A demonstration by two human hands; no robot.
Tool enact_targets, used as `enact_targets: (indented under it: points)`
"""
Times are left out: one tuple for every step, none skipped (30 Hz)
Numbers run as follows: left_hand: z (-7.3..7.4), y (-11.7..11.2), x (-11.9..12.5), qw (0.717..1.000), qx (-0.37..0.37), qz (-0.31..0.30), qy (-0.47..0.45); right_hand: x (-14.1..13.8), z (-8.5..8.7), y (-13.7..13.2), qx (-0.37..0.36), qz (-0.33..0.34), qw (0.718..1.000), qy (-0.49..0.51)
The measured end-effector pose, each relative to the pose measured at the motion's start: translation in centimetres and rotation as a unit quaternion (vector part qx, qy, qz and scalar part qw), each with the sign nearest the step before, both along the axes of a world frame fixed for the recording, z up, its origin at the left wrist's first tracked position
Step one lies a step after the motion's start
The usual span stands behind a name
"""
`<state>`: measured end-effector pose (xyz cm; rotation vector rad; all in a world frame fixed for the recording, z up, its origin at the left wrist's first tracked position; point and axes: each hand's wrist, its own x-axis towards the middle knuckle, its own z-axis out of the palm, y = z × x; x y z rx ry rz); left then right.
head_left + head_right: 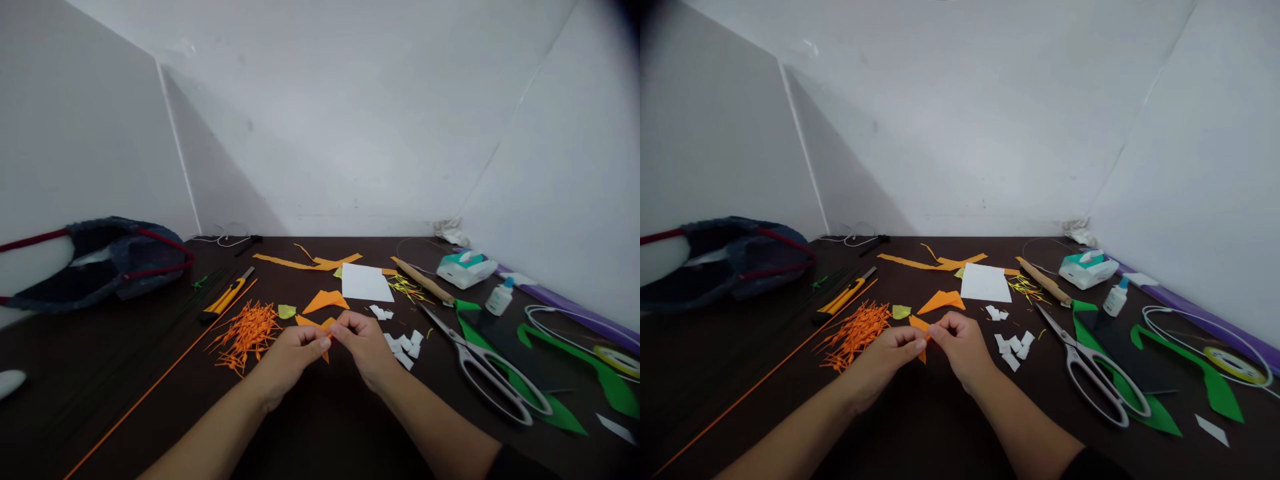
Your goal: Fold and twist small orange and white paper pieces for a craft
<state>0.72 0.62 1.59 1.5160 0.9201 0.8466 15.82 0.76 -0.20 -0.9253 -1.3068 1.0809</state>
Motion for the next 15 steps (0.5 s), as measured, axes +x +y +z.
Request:
enact_targets:
  points:
    - [-0.16, 0.01, 0.09, 1.000, 0.006, 0.002, 0.006, -0.08, -0.02, -0.03, -0.007, 0.014, 1.000, 0.006]
    - [-0.32, 0.02, 0.19, 1.000, 0.012, 0.006, 0.013, -0.15, -0.05, -0.06, -0.016, 0.028, 0.999, 0.011]
    - [-0.46, 0.03, 0.26, 0.999, 0.018, 0.011, 0.024, -0.20, -0.08, -0.09, -0.023, 0.035, 0.999, 0.014]
    - [-0.58, 0.04, 0.32, 0.999, 0.025, 0.011, 0.040, -0.23, -0.12, -0.09, -0.027, 0.033, 0.999, 0.011]
    - [-0.66, 0.04, 0.36, 0.997, 0.036, 0.008, 0.063, -0.22, -0.18, -0.07, -0.027, 0.021, 0.999, 0.002]
    - [-0.69, 0.03, 0.39, 0.994, 0.051, 0.003, 0.092, -0.18, -0.23, -0.03, -0.025, 0.003, 1.000, -0.010]
    - [-0.67, 0.01, 0.41, 0.990, 0.070, -0.002, 0.122, -0.12, -0.28, 0.04, -0.023, -0.013, 0.999, -0.021]
    - [-0.62, -0.03, 0.43, 0.984, 0.093, -0.006, 0.150, -0.04, -0.33, 0.12, -0.023, -0.024, 0.999, -0.030]
    - [-0.55, -0.07, 0.46, 0.977, 0.119, -0.006, 0.174, 0.03, -0.36, 0.19, -0.025, -0.027, 0.999, -0.034]
    - [-0.48, -0.12, 0.50, 0.970, 0.146, -0.004, 0.193, 0.07, -0.38, 0.26, -0.029, -0.023, 0.999, -0.034]
    - [-0.41, -0.16, 0.55, 0.963, 0.172, 0.000, 0.208, 0.07, -0.40, 0.31, -0.034, -0.019, 0.999, -0.030]
    - [-0.36, -0.20, 0.61, 0.956, 0.194, 0.004, 0.219, 0.03, -0.41, 0.35, -0.038, -0.018, 0.999, -0.027]
    - [-0.34, -0.22, 0.66, 0.950, 0.214, 0.006, 0.227, -0.06, -0.43, 0.38, -0.040, -0.025, 0.999, -0.025]
    - [-0.34, -0.23, 0.71, 0.945, 0.229, 0.005, 0.233, -0.18, -0.46, 0.40, -0.040, -0.040, 0.998, -0.022]
    - [-0.37, -0.23, 0.74, 0.944, 0.234, 0.002, 0.234, -0.32, -0.50, 0.42, -0.040, -0.053, 0.998, -0.017]
